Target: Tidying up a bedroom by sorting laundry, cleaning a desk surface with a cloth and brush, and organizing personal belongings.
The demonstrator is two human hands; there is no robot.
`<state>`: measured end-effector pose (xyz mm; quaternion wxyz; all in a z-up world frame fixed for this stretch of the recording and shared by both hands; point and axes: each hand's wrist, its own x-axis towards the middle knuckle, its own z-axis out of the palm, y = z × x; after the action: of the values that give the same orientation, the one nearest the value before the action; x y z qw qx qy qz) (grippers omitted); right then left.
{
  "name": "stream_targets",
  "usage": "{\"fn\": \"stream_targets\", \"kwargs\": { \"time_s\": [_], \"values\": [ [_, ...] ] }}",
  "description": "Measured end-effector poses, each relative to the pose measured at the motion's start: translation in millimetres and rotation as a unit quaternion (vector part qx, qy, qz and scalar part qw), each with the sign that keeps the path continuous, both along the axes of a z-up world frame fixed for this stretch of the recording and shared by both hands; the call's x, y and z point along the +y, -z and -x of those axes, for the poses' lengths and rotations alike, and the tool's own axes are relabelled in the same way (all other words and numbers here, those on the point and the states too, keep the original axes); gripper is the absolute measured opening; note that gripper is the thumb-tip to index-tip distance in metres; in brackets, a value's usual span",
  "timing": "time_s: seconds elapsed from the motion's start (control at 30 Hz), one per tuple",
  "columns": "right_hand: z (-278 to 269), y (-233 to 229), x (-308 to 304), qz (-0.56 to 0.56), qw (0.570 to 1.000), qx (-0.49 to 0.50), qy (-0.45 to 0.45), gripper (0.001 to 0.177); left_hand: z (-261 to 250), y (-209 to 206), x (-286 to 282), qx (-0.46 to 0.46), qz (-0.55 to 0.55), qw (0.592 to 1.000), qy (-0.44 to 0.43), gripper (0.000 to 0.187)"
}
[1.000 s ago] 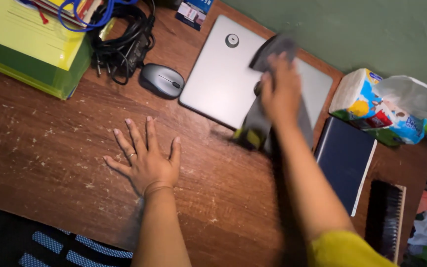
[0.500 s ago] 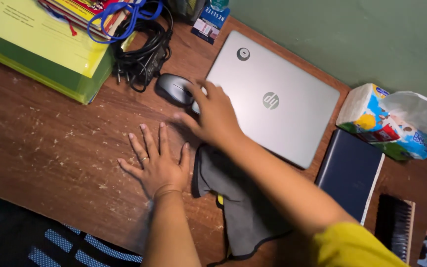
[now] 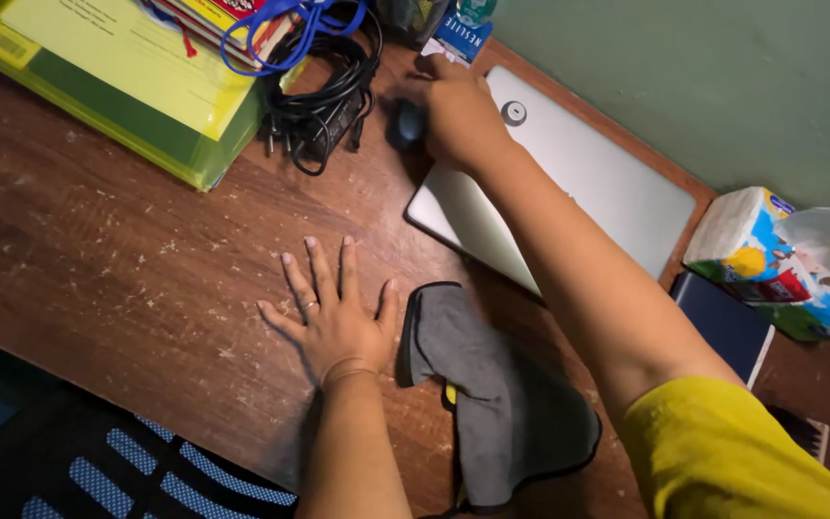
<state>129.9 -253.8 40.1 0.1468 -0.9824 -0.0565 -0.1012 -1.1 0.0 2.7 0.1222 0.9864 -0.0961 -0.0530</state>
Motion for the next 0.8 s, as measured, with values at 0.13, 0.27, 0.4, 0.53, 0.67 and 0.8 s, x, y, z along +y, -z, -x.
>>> {"fn": "stream_targets", "kwargs": {
  "time_s": [0.13,0.27,0.4,0.53,0.67,0.8],
  "values": [
    [77.6,-31.5,30.6,-0.082,0.995,-0.063,0.014,0.062,0.8,-0.3,1.0,0.001,0.002,1.000,0.006,0.081],
    [228.1,-43.1,79.3,-0.157,0.985,0.068,0.006,0.045,-0.3,-3.5,1.0,-0.002,0.012,1.000,0.010,0.080],
    [316.5,-4.1,78.3,-0.108,0.984,0.140,-0.020,0.070,-2.5,-4.4,-2.3,0.050,0.000,0.999,-0.001,0.080],
    [291.3,4.0,82.9,-0.074,0.990,0.065,0.102,0.058,1.2,-7.6,-2.1,0.033,0.012,0.999,0.015,0.080],
    [296.4,-6.9,123.3,-0.060,0.992,0.085,0.070,0.062,3.4,-10.7,-3.5,0.037,0.013,0.999,0.020,0.083],
    [416.5,17.2,169.6,-0.138,0.987,0.067,-0.056,0.059,5.0,-8.0,-4.1,0.043,-0.005,0.999,0.015,0.083]
  ]
}}
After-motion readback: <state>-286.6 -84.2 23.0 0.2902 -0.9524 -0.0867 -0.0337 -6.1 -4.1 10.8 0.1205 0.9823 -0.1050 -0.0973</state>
